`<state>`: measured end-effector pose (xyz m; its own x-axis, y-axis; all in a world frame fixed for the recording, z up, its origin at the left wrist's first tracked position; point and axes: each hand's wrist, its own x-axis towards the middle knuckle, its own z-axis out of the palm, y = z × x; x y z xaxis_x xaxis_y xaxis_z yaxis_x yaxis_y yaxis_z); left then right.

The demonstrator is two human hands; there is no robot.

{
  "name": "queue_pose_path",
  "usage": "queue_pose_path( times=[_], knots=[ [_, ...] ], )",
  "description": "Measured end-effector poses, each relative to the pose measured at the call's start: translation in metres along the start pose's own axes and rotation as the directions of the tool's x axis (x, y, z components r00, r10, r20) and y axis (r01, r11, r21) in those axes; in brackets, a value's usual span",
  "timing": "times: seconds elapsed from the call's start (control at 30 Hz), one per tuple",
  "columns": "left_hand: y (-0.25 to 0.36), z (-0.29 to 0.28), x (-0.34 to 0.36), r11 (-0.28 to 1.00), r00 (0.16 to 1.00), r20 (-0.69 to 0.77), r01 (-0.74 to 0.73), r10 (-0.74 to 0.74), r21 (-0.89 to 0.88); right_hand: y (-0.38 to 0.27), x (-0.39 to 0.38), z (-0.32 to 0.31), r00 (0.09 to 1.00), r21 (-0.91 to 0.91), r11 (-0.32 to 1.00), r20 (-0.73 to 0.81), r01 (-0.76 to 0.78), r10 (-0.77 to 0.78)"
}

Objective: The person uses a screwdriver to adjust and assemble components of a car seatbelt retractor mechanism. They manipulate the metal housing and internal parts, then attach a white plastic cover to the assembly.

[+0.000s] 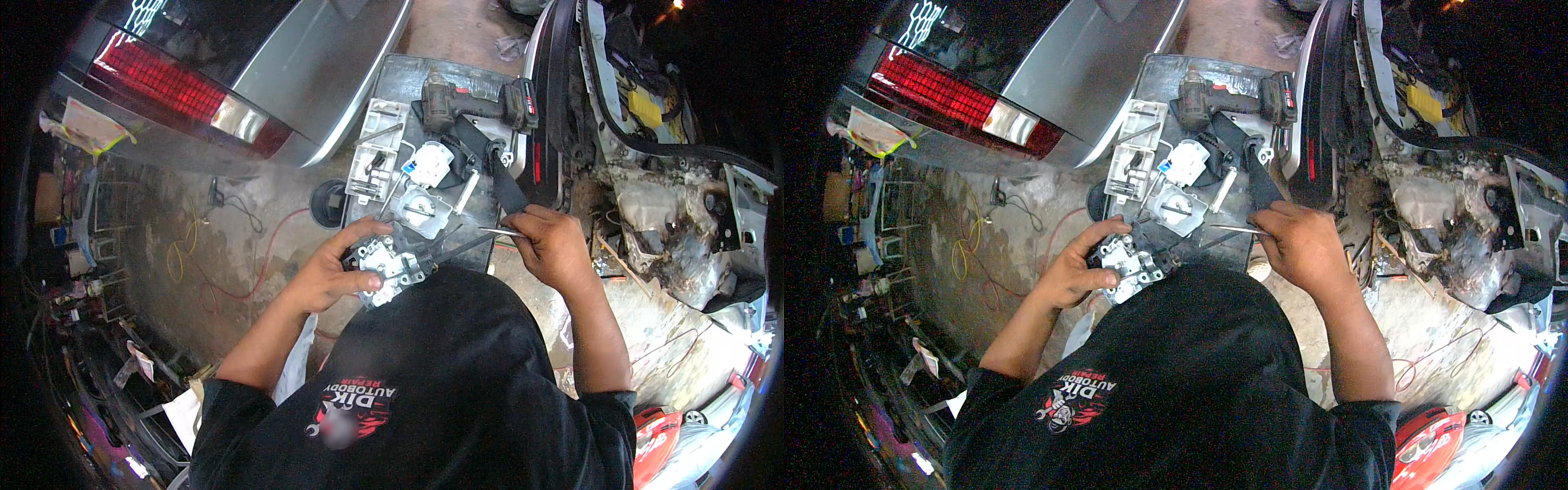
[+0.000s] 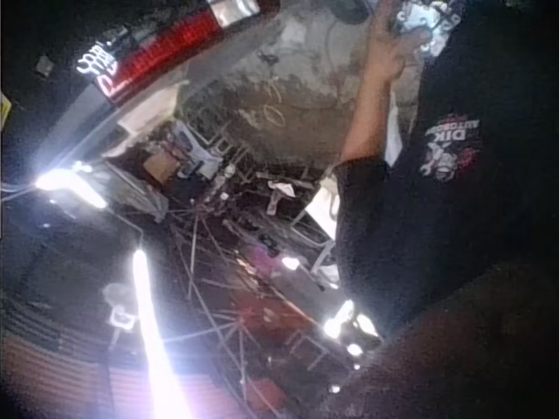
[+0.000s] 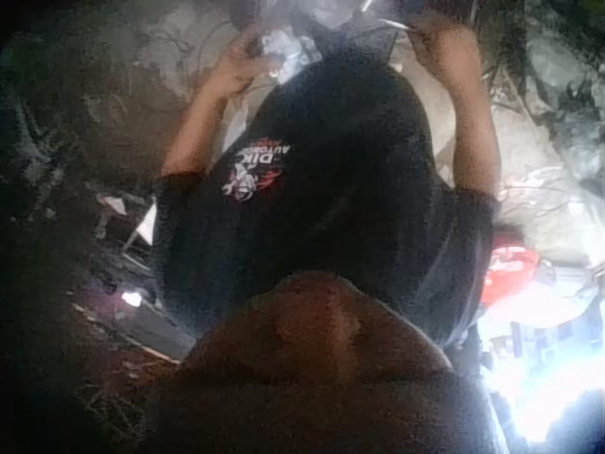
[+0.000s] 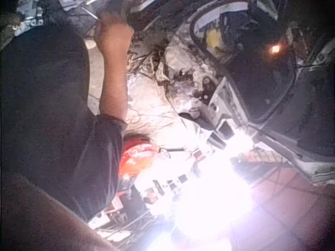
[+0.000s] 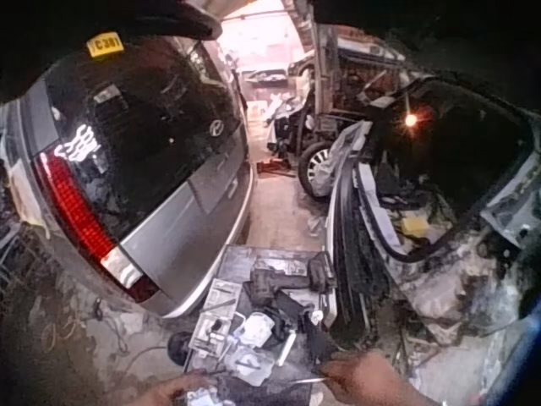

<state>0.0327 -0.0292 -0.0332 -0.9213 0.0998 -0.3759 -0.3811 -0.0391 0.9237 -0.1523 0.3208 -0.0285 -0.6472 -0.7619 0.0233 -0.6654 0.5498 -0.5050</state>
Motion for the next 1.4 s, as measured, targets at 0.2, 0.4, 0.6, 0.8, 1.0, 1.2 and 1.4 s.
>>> queue_pose_path(
  times=[0.2,0.4,0.6,0.8,1.0,1.2,1.4],
  knots=[
    [0.01,0.005,0.006,0.999,0.999,0.033,-0.035,0.033,0.036,0.0,0.005,-0.009,1.0,-0.005,1.0,-0.004,0.001,-0.001],
    [0.002,0.005,0.007,0.998,0.999,0.046,0.007,-0.01,0.069,-0.011,0.008,-0.008,0.996,-0.002,0.997,0.033,0.082,-0.082],
    [0.005,0.006,0.006,0.995,0.997,0.009,-0.079,0.078,0.058,0.006,0.01,-0.016,0.999,0.049,0.998,-0.029,0.034,-0.032],
    [0.0,0.007,0.008,0.982,0.994,0.044,-0.101,0.095,0.157,-0.004,0.002,-0.017,0.998,0.015,0.998,0.017,0.059,-0.059],
    [-0.005,0.012,0.004,0.997,0.999,0.014,-0.049,0.048,0.067,-0.01,-0.005,-0.012,0.996,0.027,0.998,0.055,0.064,-0.065],
    [-0.004,0.012,0.003,0.998,0.998,0.018,-0.055,0.054,0.043,0.015,-0.009,-0.021,0.999,-0.046,0.999,-0.035,0.015,-0.016],
    [-0.006,0.008,-0.002,0.992,0.996,0.027,-0.084,0.082,0.094,0.055,-0.016,-0.049,0.959,-0.011,0.984,-0.226,-0.179,0.172]
  ],
)
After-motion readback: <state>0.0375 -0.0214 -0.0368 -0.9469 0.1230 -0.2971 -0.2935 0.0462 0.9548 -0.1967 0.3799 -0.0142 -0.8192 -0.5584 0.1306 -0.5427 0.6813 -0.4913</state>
